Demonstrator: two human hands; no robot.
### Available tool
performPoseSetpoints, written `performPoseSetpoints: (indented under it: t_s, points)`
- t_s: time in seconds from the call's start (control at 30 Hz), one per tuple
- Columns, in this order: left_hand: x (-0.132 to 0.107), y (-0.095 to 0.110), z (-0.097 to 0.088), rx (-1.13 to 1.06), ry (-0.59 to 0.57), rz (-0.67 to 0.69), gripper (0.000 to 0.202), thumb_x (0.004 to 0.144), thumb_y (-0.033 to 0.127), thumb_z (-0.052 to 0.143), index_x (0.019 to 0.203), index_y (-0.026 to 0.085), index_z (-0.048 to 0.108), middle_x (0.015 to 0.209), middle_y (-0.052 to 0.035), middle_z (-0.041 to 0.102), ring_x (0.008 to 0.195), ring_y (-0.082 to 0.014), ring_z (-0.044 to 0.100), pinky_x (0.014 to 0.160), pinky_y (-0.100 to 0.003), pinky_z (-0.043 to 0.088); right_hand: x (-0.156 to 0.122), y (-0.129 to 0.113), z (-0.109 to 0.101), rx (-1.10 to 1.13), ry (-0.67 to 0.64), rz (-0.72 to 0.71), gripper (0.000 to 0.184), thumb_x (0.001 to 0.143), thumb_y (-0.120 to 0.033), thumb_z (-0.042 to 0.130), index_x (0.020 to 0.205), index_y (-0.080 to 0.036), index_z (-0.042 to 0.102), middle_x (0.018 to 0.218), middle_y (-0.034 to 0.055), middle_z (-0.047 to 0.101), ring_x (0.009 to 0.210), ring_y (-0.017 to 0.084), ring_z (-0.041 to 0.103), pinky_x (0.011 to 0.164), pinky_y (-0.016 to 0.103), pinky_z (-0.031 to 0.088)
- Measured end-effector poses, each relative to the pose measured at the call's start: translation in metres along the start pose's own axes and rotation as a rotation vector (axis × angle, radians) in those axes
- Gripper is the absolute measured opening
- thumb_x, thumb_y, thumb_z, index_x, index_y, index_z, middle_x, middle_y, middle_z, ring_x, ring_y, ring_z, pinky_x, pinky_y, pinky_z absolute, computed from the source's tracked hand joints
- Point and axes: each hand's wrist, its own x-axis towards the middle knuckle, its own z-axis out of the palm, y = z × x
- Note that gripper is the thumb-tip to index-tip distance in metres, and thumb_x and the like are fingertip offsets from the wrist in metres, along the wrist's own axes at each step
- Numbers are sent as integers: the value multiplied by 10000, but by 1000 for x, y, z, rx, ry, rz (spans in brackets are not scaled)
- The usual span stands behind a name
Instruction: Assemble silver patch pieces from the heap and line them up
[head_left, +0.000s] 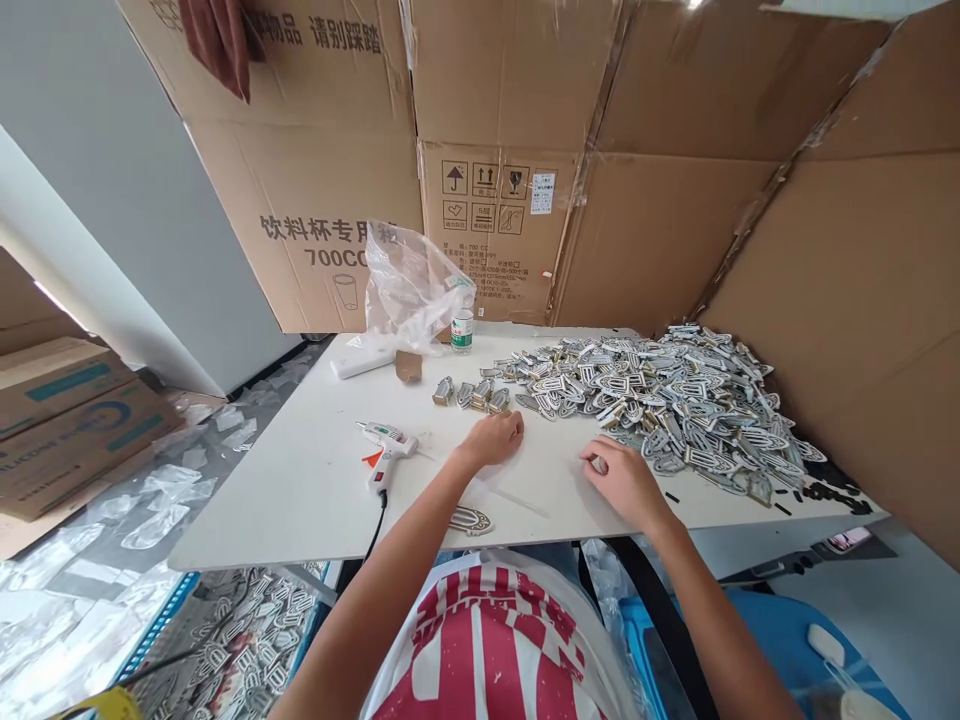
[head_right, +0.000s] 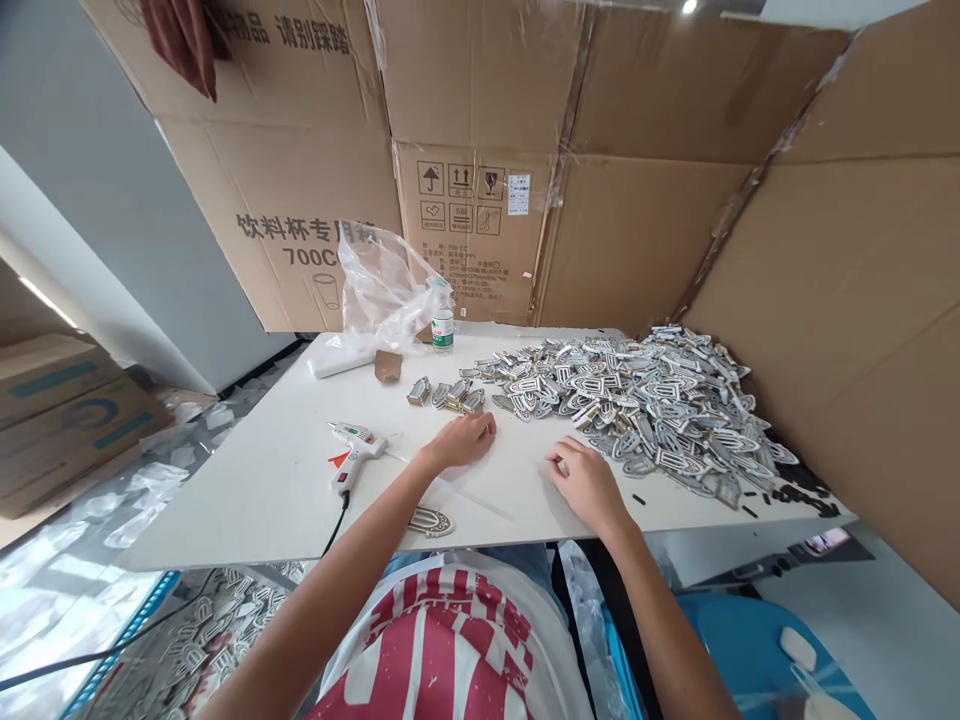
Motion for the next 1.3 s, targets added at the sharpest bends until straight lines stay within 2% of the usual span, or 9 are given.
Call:
performPoseSetpoints:
  t_s: [0.2,0.4,0.6,0.77,0.83,0.97,1.03,1.17,1.3]
  points:
    - [1,-1,0,-5,27,7,169,1041,238,503,1133,224,644,1190,-83,740,1038,-250,727,855,-338,518,-4,-24,13,43,-242,-200,265,923,-43,566,878,-253,720,917,13,720,785,181,649,729,279,434]
    - [-2,3,-5,6,-3,-10,156,1039,237,509,1129,228,637,1186,-74,741,1016,-239,723,832,-331,513,14,-2,12,-125,75,79,215,928,-77,574,908,-227,725,961,56,744,757,209,652,712,307,434]
    - [0,0,-1,7,29,14,156,1050,240,489,1120,231,628,1192,-64,741,1029,-242,721,812,-332,500,-5,-29,17,56,-201,-214,280,912,-36,563,906,-258,733,932,18,750,838,196,690,761,288,471]
    - [0,-1,-1,8,10,5,156,1047,240,502,1137,231,629,1184,-65,740,1021,-238,722,828,-332,507,3,-5,15,-65,8,50,218,933,-73,577,914,-226,731,980,57,767,879,238,709,785,327,489]
    - [0,-1,-2,4,-4,3,158,1050,244,503,1143,233,631,1189,-66,741,1028,-237,722,836,-330,510,-3,-7,15,-10,44,-9,203,947,-94,590,951,-234,737,982,48,765,848,222,703,784,323,496]
    - [0,-1,-2,0,11,9,168,1055,236,485,1138,232,631,1204,-74,738,1050,-243,721,846,-334,513,-16,-28,25,51,-140,-223,277,962,-58,566,943,-264,749,950,29,752,866,208,694,799,304,500]
    - [-1,0,-2,0,19,5,166,1052,230,487,1133,231,632,1195,-75,736,1053,-246,720,851,-335,513,-11,-27,28,13,-170,-171,277,953,-48,569,915,-253,752,946,34,756,857,209,698,799,306,506]
    - [-1,0,-4,-6,5,1,160,1049,243,508,1144,233,636,1174,-75,736,1034,-241,721,856,-329,513,6,-15,22,10,8,32,236,958,-86,581,980,-234,763,1024,65,779,924,239,725,844,345,534]
    - [-1,-1,-4,-7,1,4,180,1051,241,494,1158,234,639,1172,-73,735,1029,-240,718,861,-335,517,-1,-33,24,134,-105,-165,249,983,-94,597,1019,-262,776,1022,44,777,919,216,713,832,323,534]
